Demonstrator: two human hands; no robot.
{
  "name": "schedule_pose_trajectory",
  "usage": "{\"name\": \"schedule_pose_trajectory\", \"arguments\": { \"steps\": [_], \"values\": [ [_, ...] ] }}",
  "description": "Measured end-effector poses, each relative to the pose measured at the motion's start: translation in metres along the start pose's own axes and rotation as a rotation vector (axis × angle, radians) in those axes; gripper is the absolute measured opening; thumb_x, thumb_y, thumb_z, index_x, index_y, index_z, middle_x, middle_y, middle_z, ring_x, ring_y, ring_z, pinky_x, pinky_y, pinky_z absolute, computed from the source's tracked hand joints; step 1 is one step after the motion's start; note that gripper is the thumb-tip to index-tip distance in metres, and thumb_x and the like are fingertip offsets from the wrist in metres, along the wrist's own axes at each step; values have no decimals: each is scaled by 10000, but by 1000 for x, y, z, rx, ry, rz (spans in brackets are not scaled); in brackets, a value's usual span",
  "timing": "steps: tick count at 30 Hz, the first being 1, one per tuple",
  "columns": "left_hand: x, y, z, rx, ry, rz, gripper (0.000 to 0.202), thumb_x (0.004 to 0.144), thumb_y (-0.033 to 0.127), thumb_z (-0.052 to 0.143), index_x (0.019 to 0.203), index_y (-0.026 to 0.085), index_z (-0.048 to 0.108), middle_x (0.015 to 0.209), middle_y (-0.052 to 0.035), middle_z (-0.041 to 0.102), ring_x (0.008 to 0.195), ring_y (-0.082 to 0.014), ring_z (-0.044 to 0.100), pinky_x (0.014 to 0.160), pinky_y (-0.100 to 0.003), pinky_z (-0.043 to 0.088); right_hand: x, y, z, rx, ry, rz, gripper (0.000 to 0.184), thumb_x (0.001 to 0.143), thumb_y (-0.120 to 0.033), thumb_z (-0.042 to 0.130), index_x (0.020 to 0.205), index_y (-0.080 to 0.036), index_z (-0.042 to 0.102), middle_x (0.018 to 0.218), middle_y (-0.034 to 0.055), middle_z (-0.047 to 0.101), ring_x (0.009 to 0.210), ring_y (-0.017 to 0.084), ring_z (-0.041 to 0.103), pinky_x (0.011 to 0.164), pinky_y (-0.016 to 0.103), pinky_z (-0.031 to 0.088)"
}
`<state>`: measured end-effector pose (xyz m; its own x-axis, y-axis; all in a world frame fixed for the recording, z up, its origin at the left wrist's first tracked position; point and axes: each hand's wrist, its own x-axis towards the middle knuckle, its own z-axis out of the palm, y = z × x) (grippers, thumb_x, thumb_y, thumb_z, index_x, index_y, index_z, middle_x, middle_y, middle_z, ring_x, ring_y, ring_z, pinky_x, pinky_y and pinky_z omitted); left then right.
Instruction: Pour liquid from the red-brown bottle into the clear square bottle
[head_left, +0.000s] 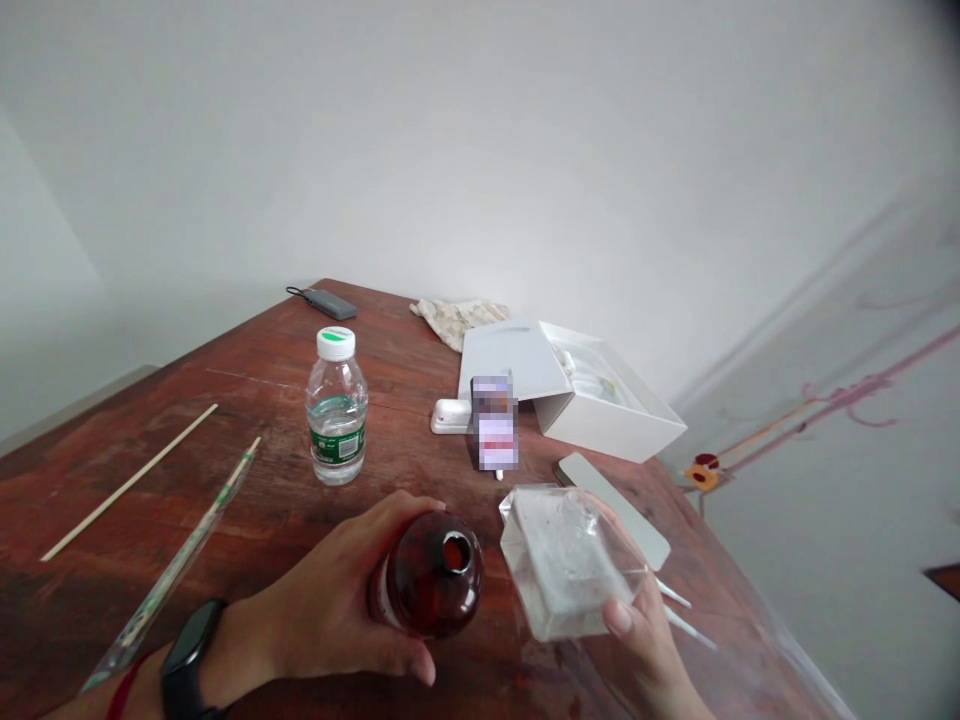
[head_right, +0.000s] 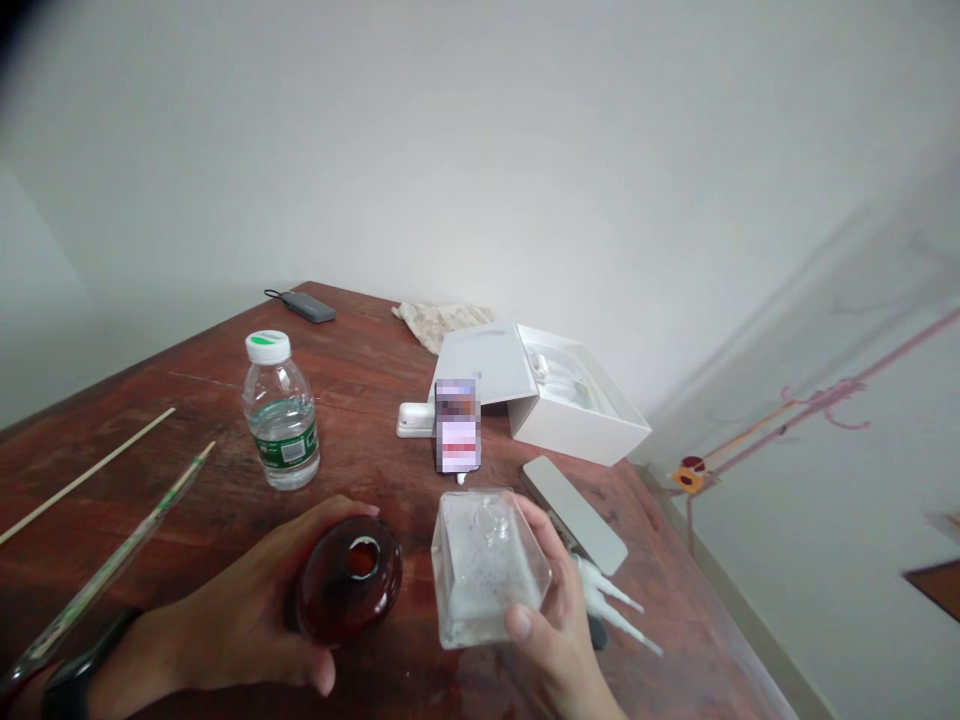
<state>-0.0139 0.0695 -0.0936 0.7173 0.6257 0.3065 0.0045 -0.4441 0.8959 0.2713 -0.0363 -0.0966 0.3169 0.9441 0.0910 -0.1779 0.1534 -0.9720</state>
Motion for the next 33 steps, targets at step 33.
{"name": "schedule_pose_trajectory", "arguments": {
  "steps": [33],
  "values": [
    [-7,-7,1,125,-121,-8,969,782,827,795,1497,283,431,1337,-121,664,1190,-361,698,1096,-508,538,-1,-19,26,28,-122,-200,697,667,-521,977,1265,-274,717,1158,101,817,983,306,794,888,437,646]
  ]
}}
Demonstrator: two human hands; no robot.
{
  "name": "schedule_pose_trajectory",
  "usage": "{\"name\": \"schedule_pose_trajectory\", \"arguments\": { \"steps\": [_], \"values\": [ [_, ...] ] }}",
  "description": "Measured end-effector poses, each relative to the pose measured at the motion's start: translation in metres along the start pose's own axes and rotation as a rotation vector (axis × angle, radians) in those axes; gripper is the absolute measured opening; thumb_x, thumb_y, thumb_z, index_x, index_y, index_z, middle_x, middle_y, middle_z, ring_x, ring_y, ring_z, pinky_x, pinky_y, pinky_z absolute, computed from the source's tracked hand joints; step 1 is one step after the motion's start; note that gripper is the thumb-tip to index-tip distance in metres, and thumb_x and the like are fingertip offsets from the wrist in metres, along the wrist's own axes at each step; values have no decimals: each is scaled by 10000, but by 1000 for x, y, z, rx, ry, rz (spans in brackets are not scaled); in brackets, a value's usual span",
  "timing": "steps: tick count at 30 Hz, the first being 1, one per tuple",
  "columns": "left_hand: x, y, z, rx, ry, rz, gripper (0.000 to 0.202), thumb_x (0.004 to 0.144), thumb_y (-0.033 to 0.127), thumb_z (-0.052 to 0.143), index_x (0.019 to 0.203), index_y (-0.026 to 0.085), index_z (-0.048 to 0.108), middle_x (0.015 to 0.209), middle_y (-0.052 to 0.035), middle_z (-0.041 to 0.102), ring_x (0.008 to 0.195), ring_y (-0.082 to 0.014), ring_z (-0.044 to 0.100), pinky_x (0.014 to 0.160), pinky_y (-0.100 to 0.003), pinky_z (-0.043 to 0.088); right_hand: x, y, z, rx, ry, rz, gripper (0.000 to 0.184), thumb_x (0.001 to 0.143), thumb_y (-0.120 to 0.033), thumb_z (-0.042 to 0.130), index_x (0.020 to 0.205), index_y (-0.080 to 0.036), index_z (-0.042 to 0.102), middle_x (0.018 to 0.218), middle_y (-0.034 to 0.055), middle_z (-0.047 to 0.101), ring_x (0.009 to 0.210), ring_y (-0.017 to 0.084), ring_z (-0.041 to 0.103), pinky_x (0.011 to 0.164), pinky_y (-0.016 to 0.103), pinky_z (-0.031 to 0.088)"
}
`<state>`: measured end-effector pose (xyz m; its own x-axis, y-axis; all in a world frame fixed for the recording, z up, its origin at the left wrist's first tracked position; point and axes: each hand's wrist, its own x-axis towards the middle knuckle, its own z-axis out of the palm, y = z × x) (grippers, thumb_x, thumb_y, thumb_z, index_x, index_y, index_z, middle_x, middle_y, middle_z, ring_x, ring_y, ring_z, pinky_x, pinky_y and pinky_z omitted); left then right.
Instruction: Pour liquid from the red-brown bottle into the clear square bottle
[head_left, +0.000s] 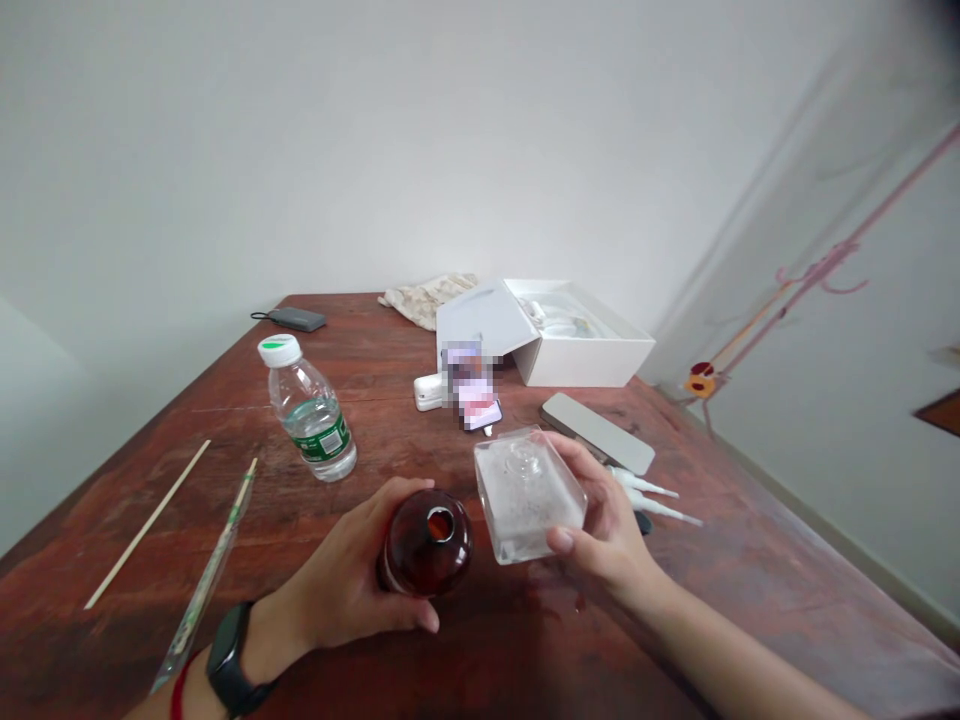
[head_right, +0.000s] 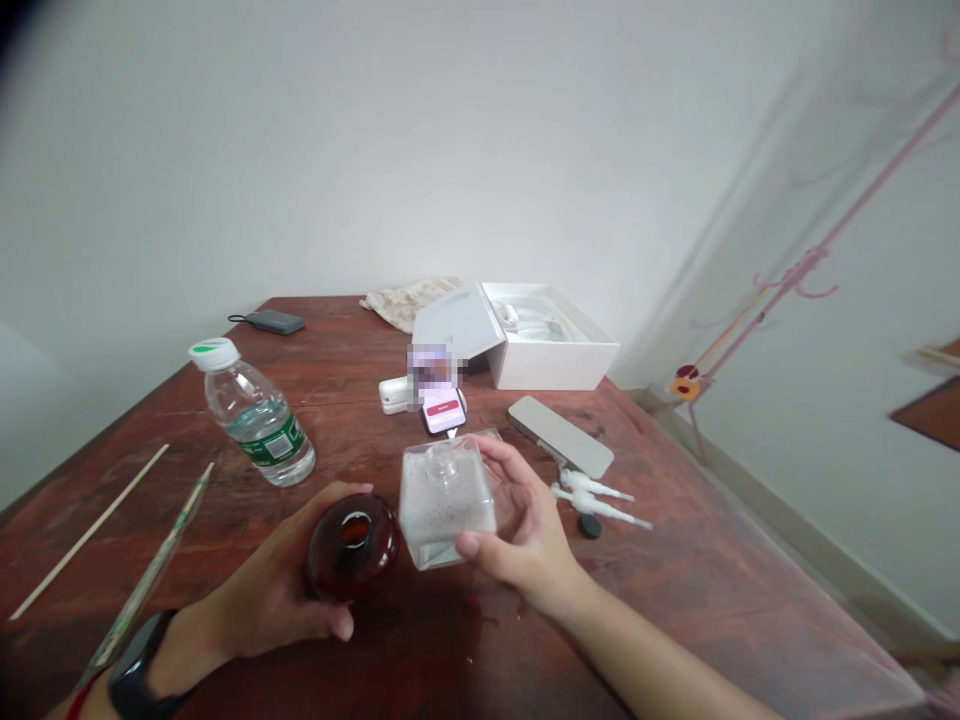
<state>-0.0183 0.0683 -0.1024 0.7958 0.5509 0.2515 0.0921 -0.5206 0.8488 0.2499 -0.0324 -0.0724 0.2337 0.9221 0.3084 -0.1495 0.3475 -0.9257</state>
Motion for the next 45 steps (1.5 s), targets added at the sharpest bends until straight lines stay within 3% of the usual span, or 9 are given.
{"name": "schedule_pose_trajectory", "arguments": {
  "steps": [5,16,22,30,36,41,45],
  "values": [
    [-1,-4,1,-61,-7,-29,985,767,801,832,1493,283,413,1342,-131,673,1179,-357,711,1063,-491,562,2,-2,6,47,-15,9,662,671,-459,990,1244,-278,713,1079,83,818,886,275,788,891,461,644],
    [8,-3,-5,-112,35,21,899,819,763,814,1475,226,519,1412,-162,653,1281,-380,650,1128,-472,515,2,9,2,86,-92,23,680,703,-383,988,1295,-283,667,1142,88,803,931,243,787,878,383,647],
    [9,-1,-4,-104,22,67,829,851,724,813,1488,279,523,1416,-120,646,1275,-355,645,1116,-441,503,1,15,-2,103,-101,27,618,764,-332,962,1309,-314,672,1141,61,800,922,205,780,861,329,648],
    [10,9,-1,-79,5,54,872,867,702,814,1525,243,472,1442,-138,635,1284,-367,643,1103,-450,510,-2,19,-11,-48,-94,-9,646,793,-343,941,1376,-328,662,1319,81,772,1190,286,756,974,380,643],
    [11,10,0,-126,-43,30,878,863,695,820,1526,221,493,1465,-147,623,1257,-369,658,1118,-492,514,0,21,-13,-80,-75,-51,646,808,-351,924,1397,-319,660,1338,90,779,1206,311,758,1000,422,641],
    [10,12,2,-152,-44,-8,877,860,572,866,1541,206,451,1436,-151,636,1256,-366,660,1114,-496,520,-2,25,-17,-88,-38,-37,668,787,-361,927,1400,-285,672,1328,110,783,1169,331,768,978,457,648],
    [10,16,2,-105,-44,-16,812,832,369,881,1518,226,471,1407,-116,653,1245,-349,673,1117,-473,529,-4,29,-20,-82,1,-17,685,766,-365,936,1396,-281,680,1339,116,777,1184,337,759,984,452,634]
  ]
}}
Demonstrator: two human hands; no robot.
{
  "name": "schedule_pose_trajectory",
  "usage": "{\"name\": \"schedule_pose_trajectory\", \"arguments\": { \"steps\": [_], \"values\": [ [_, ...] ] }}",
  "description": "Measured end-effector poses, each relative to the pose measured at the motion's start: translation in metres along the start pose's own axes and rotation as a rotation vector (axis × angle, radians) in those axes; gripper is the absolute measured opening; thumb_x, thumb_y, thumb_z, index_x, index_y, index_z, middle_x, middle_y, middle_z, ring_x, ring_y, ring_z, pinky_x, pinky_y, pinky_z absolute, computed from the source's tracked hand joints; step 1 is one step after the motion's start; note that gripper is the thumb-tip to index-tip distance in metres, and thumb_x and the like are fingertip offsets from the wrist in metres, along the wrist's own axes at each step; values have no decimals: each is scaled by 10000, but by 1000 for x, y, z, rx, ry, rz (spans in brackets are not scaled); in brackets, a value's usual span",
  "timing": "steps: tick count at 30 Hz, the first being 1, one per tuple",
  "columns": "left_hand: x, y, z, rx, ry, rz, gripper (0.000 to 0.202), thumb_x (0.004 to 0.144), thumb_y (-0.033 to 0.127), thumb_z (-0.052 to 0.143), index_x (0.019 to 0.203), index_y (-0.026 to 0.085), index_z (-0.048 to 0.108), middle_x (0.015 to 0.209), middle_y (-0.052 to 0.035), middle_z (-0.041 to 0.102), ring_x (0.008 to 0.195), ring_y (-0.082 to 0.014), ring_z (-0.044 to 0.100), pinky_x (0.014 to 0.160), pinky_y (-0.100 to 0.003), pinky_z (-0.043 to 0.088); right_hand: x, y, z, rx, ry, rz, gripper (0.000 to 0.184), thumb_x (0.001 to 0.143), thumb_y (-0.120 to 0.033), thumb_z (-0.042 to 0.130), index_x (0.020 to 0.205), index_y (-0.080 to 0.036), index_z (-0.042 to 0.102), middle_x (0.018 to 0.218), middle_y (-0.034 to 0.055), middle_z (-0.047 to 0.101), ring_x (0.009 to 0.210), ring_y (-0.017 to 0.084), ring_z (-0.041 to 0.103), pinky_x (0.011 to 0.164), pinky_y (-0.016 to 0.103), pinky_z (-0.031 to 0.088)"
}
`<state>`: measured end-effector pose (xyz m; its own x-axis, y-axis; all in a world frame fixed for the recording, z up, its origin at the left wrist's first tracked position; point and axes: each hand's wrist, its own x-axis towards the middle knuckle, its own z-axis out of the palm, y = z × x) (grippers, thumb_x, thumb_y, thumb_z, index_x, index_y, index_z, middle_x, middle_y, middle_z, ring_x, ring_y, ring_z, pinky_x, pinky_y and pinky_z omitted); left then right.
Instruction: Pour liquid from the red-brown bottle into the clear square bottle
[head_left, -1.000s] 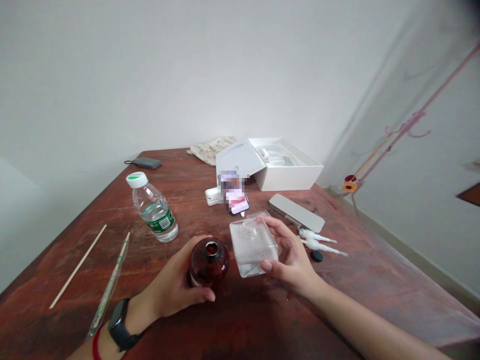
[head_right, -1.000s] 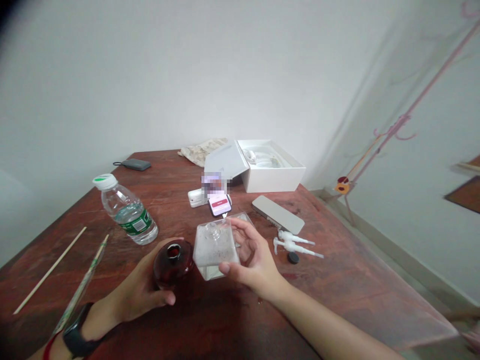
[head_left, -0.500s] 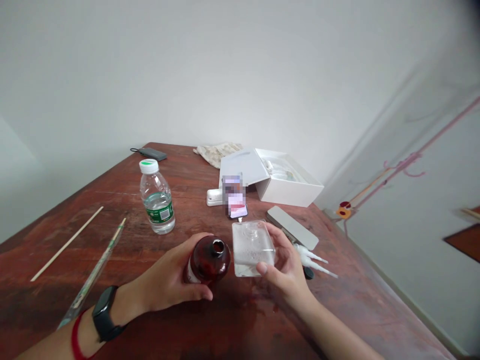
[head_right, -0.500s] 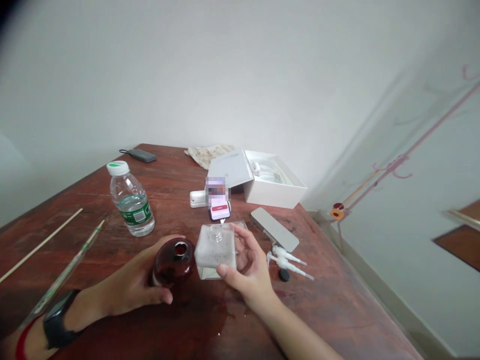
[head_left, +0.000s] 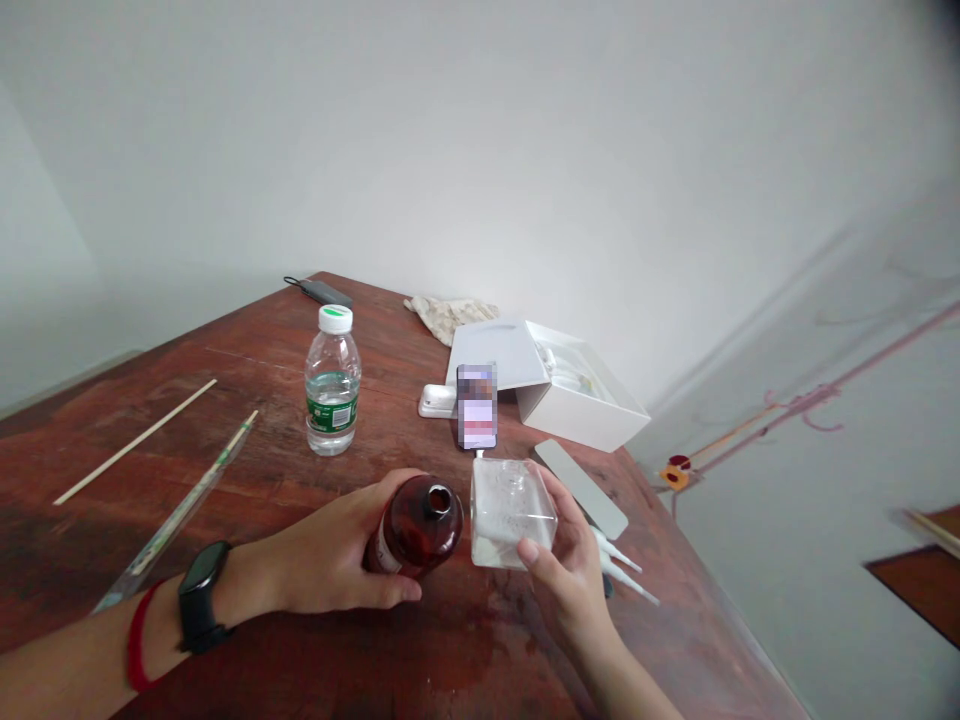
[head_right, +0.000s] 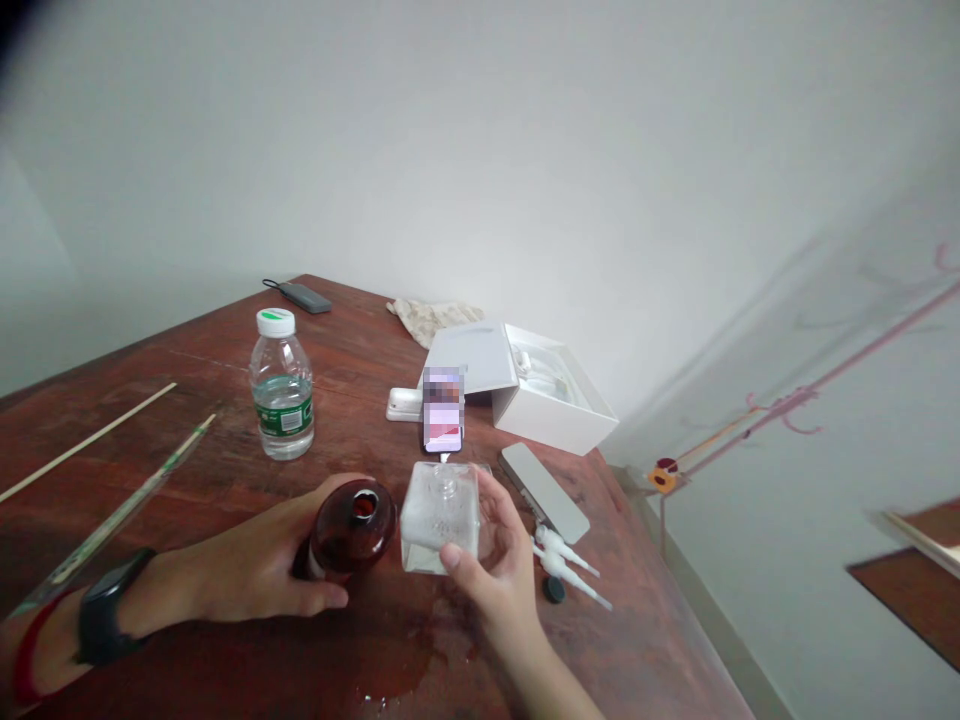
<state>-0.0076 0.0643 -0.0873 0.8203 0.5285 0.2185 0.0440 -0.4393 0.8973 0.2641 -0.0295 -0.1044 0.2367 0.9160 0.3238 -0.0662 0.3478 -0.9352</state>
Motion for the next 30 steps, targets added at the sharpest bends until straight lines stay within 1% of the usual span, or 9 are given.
{"name": "schedule_pose_trajectory", "arguments": {
  "steps": [3,6,9,13,17,20,24,27,30],
  "values": [
    [0,3,0,33,6,-7,790,790,246,873,1485,234,499,1366,-89,672,1210,-328,689,1135,-465,520,0,1,0,18,28,19,714,754,-366,940,1406,-283,661,1325,124,773,1173,342,757,960,456,633],
    [0,6,0,45,8,-17,748,793,231,872,1451,233,518,1344,-80,683,1201,-322,692,1130,-462,519,1,0,2,53,57,38,720,729,-354,955,1380,-296,654,1309,109,768,1191,341,744,958,455,627],
    [1,7,-1,42,4,-17,714,809,279,892,1424,232,531,1348,-80,685,1212,-326,686,1102,-449,529,2,-2,5,86,89,70,685,716,-366,960,1331,-293,670,1277,99,778,1133,325,758,911,428,630],
    [2,6,-2,12,-21,14,668,842,367,896,1400,229,555,1341,-83,692,1188,-322,695,1059,-427,543,2,-4,8,127,156,72,708,691,-403,966,1328,-284,679,1238,85,794,1044,295,767,863,382,611],
    [2,5,-1,-7,-15,35,670,842,378,906,1404,230,573,1361,-90,693,1207,-334,690,1072,-426,532,1,-8,9,140,126,115,712,706,-444,945,1346,-290,674,1182,69,812,1009,292,763,830,368,594],
    [1,4,-2,-24,-12,35,678,837,407,920,1400,233,586,1358,-91,703,1209,-341,692,1082,-434,531,1,-11,9,172,100,175,719,708,-472,941,1356,-308,678,1185,67,812,1048,307,757,862,390,596],
    [3,3,-5,-40,-29,42,731,813,451,944,1416,227,595,1367,-102,715,1190,-339,707,1084,-434,542,1,-12,7,212,97,213,741,693,-507,944,1359,-301,693,1284,90,784,1132,343,744,931,446,608],
    [4,1,-5,-40,-30,70,786,817,459,947,1471,236,575,1443,-114,688,1272,-359,681,1121,-442,522,1,-12,6,238,64,231,758,708,-529,927,1387,-299,679,1337,91,767,1137,340,742,961,463,607],
    [2,-2,-3,-40,-10,94,900,829,501,932,1573,246,495,1513,-130,652,1387,-388,615,1192,-484,467,1,-12,6,247,63,233,772,716,-519,925,1409,-301,665,1335,87,764,1125,326,740,965,453,607]
  ]
}}
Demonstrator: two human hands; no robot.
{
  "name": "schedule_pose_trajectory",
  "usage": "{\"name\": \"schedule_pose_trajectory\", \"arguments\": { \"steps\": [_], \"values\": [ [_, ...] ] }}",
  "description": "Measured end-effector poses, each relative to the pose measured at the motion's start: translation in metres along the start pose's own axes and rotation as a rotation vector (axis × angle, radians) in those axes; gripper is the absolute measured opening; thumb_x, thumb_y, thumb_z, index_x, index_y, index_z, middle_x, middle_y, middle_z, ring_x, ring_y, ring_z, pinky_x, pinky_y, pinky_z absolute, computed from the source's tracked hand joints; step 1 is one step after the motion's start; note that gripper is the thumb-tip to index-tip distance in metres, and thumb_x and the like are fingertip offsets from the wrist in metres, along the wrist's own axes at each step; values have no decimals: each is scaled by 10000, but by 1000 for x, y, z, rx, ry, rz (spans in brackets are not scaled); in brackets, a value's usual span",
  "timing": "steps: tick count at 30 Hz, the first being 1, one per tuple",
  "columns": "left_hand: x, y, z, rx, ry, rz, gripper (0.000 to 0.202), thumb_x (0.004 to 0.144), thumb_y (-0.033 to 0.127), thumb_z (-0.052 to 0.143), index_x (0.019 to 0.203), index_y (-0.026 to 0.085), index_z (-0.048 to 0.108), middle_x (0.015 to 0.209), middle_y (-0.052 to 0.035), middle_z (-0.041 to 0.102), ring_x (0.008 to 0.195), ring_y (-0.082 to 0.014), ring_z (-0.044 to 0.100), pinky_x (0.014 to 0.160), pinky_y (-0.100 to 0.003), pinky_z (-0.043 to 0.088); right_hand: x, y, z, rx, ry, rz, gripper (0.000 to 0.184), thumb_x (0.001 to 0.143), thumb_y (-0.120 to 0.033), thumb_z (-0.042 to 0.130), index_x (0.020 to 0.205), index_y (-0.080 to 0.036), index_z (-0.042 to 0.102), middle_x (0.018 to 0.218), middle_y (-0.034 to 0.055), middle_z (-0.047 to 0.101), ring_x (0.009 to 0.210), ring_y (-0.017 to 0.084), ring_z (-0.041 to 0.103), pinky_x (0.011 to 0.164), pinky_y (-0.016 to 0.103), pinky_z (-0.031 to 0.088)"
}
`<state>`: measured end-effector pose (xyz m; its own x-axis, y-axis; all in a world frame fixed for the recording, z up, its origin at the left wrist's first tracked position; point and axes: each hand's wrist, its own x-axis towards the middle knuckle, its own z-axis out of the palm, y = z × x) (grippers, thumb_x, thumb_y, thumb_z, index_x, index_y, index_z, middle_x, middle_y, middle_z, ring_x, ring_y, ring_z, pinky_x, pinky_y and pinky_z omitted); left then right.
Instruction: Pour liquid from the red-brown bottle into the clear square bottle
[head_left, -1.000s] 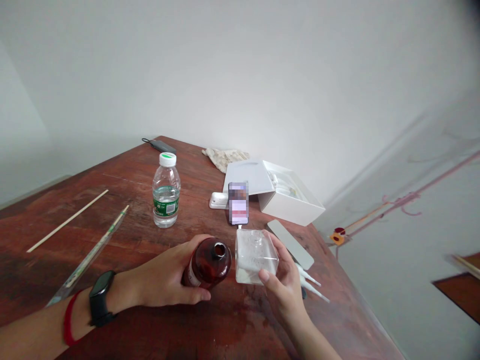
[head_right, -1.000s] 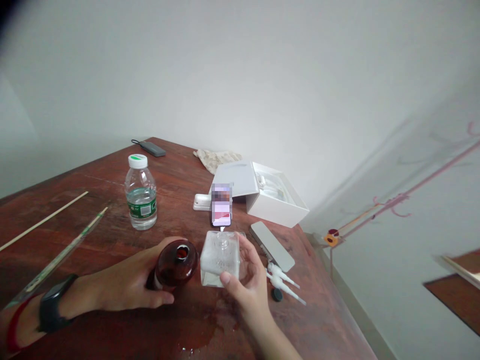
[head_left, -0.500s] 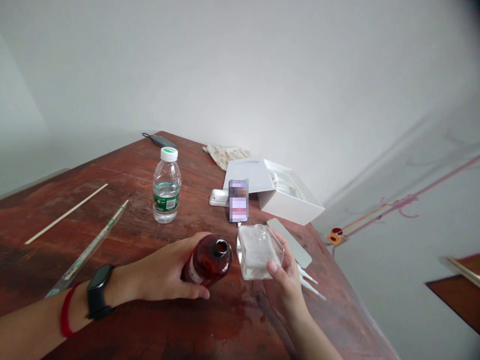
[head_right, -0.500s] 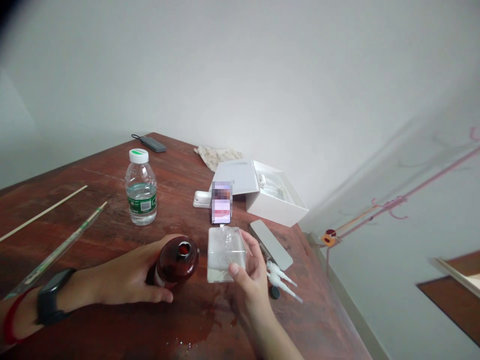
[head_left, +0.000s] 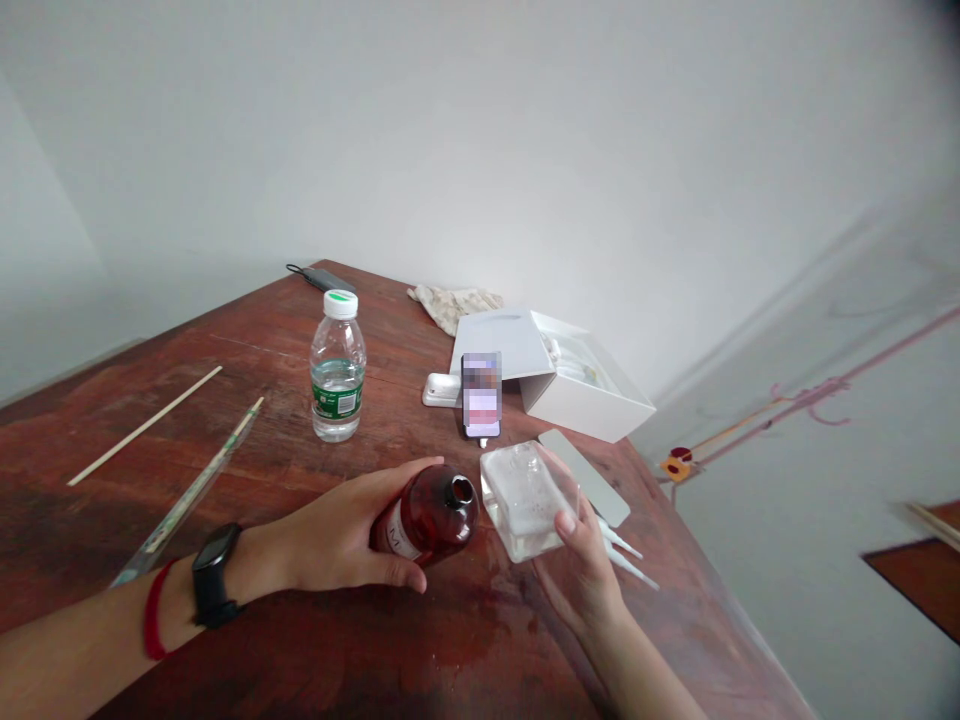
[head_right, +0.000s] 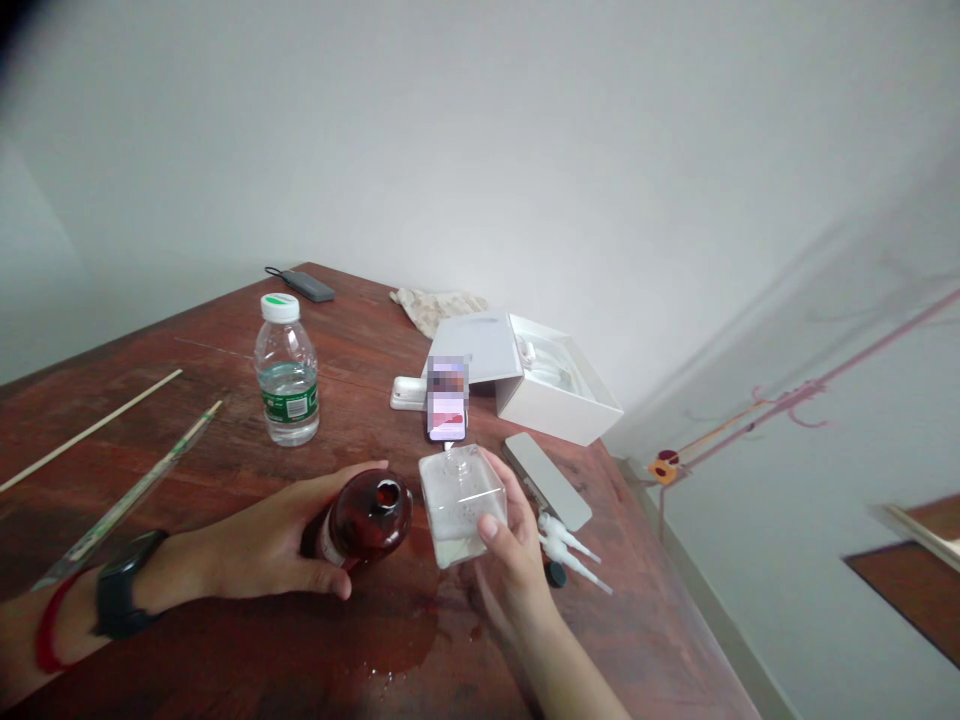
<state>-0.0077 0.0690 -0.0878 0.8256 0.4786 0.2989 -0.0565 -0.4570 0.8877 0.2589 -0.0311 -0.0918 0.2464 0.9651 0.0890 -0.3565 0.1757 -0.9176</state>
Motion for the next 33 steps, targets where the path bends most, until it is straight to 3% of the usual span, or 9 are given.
{"name": "schedule_pose_trajectory", "arguments": {
  "steps": [7,14,18,24,33],
  "values": [
    [-9,-10,3,15,89,-71,1150,875,520,887,1737,207,194,1655,-190,519,1506,-401,507,1288,-596,316,2,-2,2,13,3,5,743,696,-487,952,1365,-306,683,1341,82,760,1153,321,736,971,438,604],
    [-6,-3,1,63,129,-65,936,905,462,824,1659,178,348,1625,-192,537,1459,-394,554,1252,-541,398,3,-1,-2,13,-36,4,673,710,-492,946,1314,-327,701,1277,51,784,1134,291,745,968,397,591],
    [-4,0,0,41,136,-85,794,881,470,823,1510,194,426,1470,-168,651,1222,-347,703,1095,-478,548,2,1,-4,-3,-26,-17,701,707,-548,935,1327,-312,708,1285,78,790,1169,331,744,1015,456,588],
    [-2,1,-5,52,58,-79,687,889,497,801,1421,193,490,1307,-117,729,1026,-279,739,934,-383,606,-2,-2,2,40,-11,20,708,672,-544,959,1299,-303,733,1356,79,772,1234,333,720,1065,447,573],
    [-3,6,-1,43,82,-84,666,903,466,757,1451,179,511,1340,-128,711,1111,-314,719,986,-402,572,-3,0,-2,44,12,38,735,708,-571,932,1356,-312,704,1382,95,763,1229,360,730,1035,494,595]
  ]
}}
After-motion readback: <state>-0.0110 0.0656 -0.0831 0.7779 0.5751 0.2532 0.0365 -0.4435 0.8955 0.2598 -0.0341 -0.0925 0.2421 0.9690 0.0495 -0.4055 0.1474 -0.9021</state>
